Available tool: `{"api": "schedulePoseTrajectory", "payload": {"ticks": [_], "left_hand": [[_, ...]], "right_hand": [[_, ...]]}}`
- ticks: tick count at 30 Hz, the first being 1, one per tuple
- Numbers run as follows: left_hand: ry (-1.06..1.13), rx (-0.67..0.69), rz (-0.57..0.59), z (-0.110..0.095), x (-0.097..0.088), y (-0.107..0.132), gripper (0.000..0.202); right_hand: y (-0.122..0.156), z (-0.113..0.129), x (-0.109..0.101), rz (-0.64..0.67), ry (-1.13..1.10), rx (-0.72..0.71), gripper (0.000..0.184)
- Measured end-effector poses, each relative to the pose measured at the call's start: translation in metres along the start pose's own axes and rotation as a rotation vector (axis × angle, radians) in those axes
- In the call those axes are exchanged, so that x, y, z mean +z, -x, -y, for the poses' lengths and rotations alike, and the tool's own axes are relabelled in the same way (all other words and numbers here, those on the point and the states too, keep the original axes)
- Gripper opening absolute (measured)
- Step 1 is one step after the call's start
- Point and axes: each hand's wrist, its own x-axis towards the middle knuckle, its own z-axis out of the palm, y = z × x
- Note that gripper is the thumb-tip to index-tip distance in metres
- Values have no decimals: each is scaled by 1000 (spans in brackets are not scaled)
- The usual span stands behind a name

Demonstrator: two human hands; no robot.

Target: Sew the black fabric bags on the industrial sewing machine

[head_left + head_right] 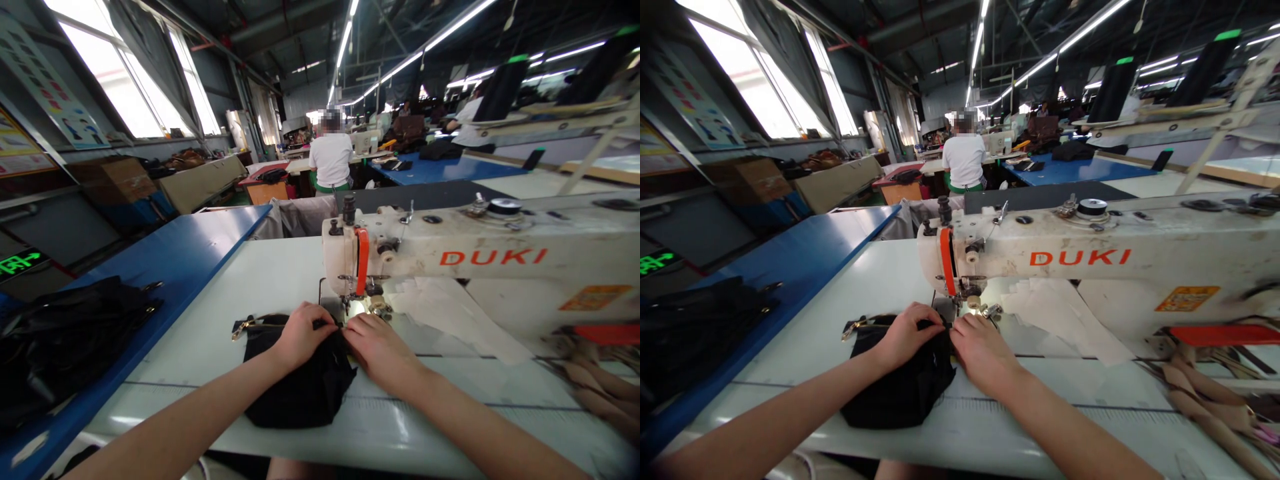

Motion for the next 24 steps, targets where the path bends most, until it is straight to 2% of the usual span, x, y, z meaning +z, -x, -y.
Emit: {"api": "schedulePoseTrajectory", "payload": {"ticks": [2, 4, 6, 10, 15, 20, 24], "left_hand": [[-99, -134, -15, -1, 0, -2, 9], [-207, -271, -13, -3, -1, -4, 28], [-300, -356, 39, -5, -5, -7, 40], [-409, -389, 228, -12, -13, -14, 37], [-398, -461, 371, -19, -21, -24, 41], [-349, -491, 420, -17, -23, -30, 40], [-439, -418, 386, -23, -24, -28, 38]], "right_hand": [[0, 1, -1, 0, 15, -6, 13], [0, 1, -1, -7, 26, -11, 12], [0, 1, -1, -12, 40, -17, 12], [0, 0, 1, -11, 67, -22, 12], [0, 1, 1, -18, 60, -16, 13], [0, 2, -1, -12, 58, -20, 12], [0, 1, 0, -19, 60, -17, 13]]}}
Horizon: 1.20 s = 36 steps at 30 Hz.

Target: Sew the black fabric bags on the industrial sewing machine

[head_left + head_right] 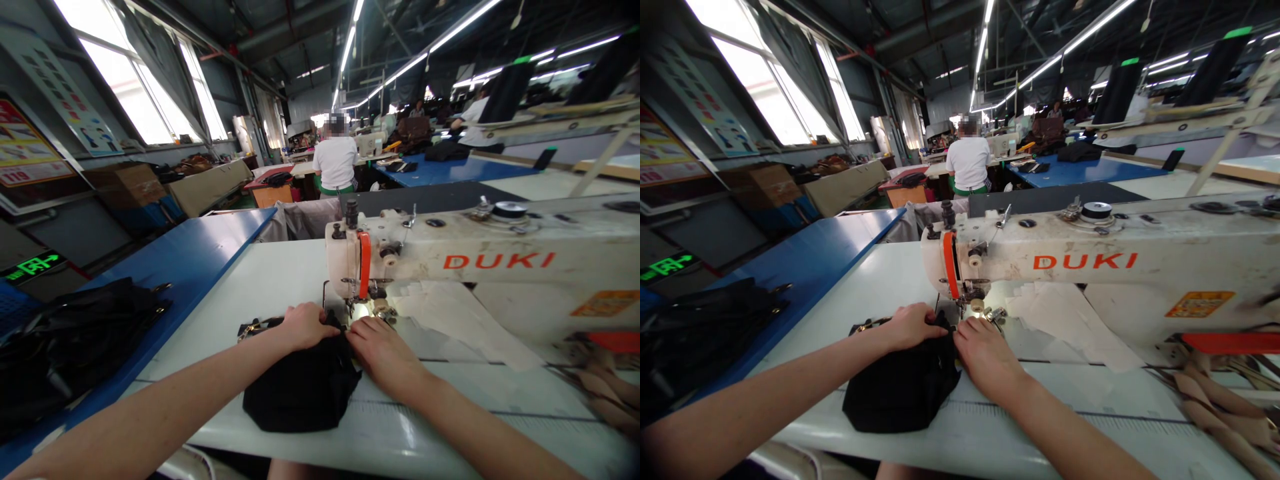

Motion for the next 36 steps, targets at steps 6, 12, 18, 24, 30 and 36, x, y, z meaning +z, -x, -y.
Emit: {"api": "schedulePoseTrajectory", "payload": {"ticks": [6, 12, 18, 24, 30, 36], "left_hand": [[-170, 76, 29, -10, -10, 8, 40], [0, 52, 168, 2, -11, -5, 41], [94, 38, 145, 10, -3, -11, 38], [105, 56, 122, 3, -4, -19, 33], [98, 75, 121, -6, -10, -31, 33], [132, 89, 122, -7, -12, -42, 33]], "right_hand": [[1, -1, 1, -2, -5, -13, 15], [1, 0, -1, 14, -32, -19, 18], [1, 0, 0, 3, -23, -11, 19], [2, -1, -2, -3, -33, 37, 17], [0, -8, -1, -25, -10, 88, 17], [-3, -14, 1, -23, 16, 115, 20]]}}
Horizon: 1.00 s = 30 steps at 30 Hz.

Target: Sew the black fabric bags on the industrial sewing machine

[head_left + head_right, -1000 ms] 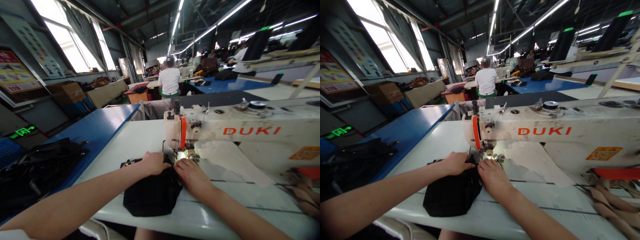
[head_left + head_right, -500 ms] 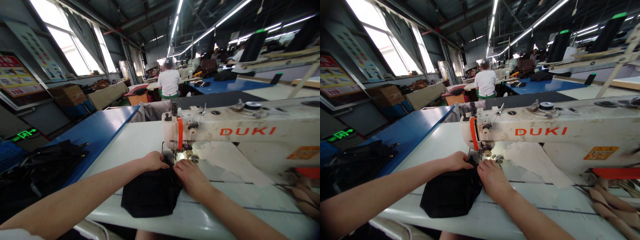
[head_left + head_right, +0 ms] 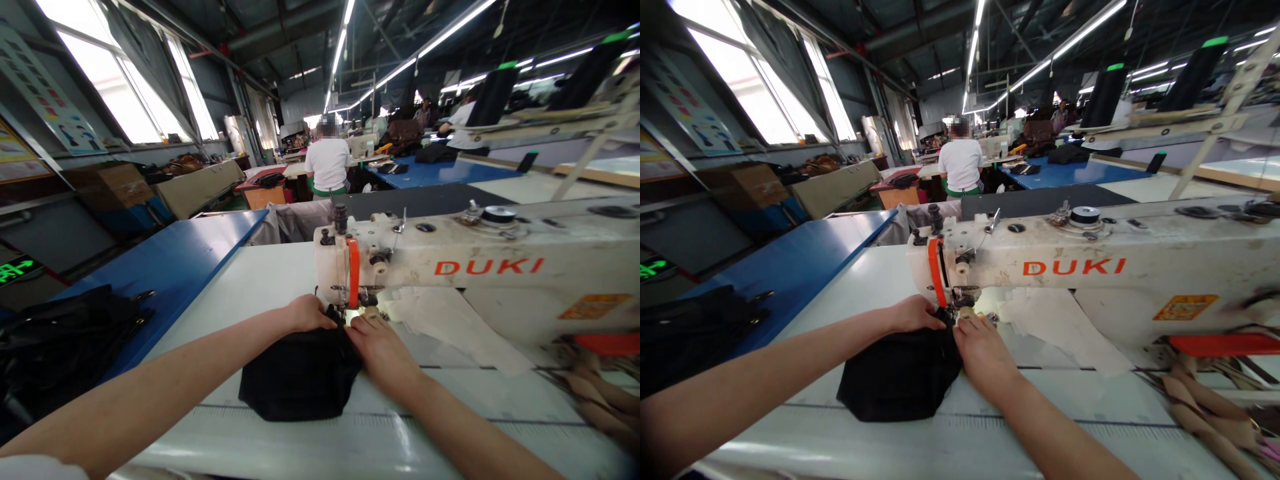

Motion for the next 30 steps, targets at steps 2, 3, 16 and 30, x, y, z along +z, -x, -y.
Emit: {"api": "schedulePoseTrajectory", "payload": {"ticks": [2, 3, 16, 30], "left_hand": [[18, 6, -10, 2, 0, -3, 33], [28, 10, -17, 4, 1, -4, 32], [138, 63, -61, 13, 9, -17, 30], [-199, 265, -579, 17, 43, 17, 25]], "right_hand": [[-2, 0, 0, 2, 8, 9, 20], [-3, 0, 0, 5, 13, 15, 20], [-6, 0, -3, 18, 24, 67, 19], [11, 7, 1, -95, -360, 82, 27]]}}
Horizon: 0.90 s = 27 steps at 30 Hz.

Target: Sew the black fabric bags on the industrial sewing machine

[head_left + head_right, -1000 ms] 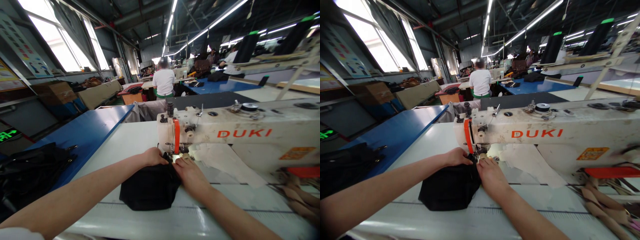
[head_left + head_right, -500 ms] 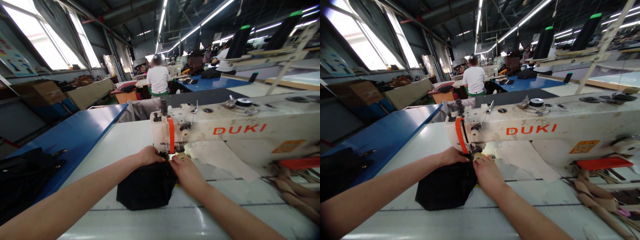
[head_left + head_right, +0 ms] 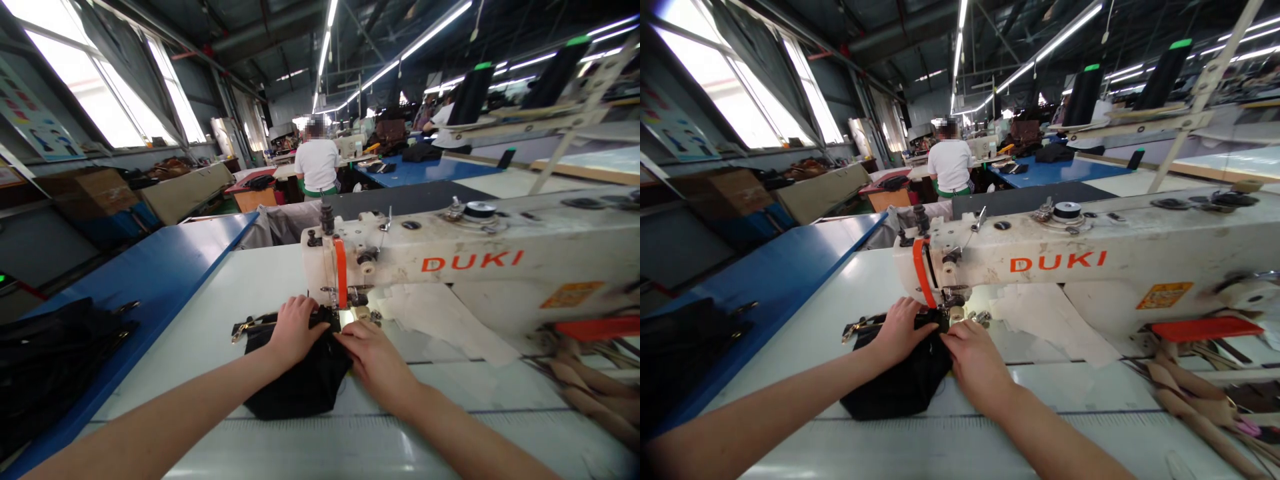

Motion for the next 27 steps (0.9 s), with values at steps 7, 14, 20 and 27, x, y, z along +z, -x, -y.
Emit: {"api": "schedulePoseTrajectory", "payload": {"ticks": [7, 14, 20, 27], "left_hand": [[-109, 300, -139, -8, 0, 16, 17], [5, 593, 7, -7, -5, 13, 23], [91, 514, 25, -4, -5, 19, 24], [113, 505, 53, -3, -9, 21, 25]], "right_hand": [[0, 0, 1, 25, 19, -93, 40], [-1, -2, 4, 28, 147, -210, 32], [-1, -6, -9, -4, 144, -87, 21], [-13, -11, -5, 68, 350, -79, 19]]}}
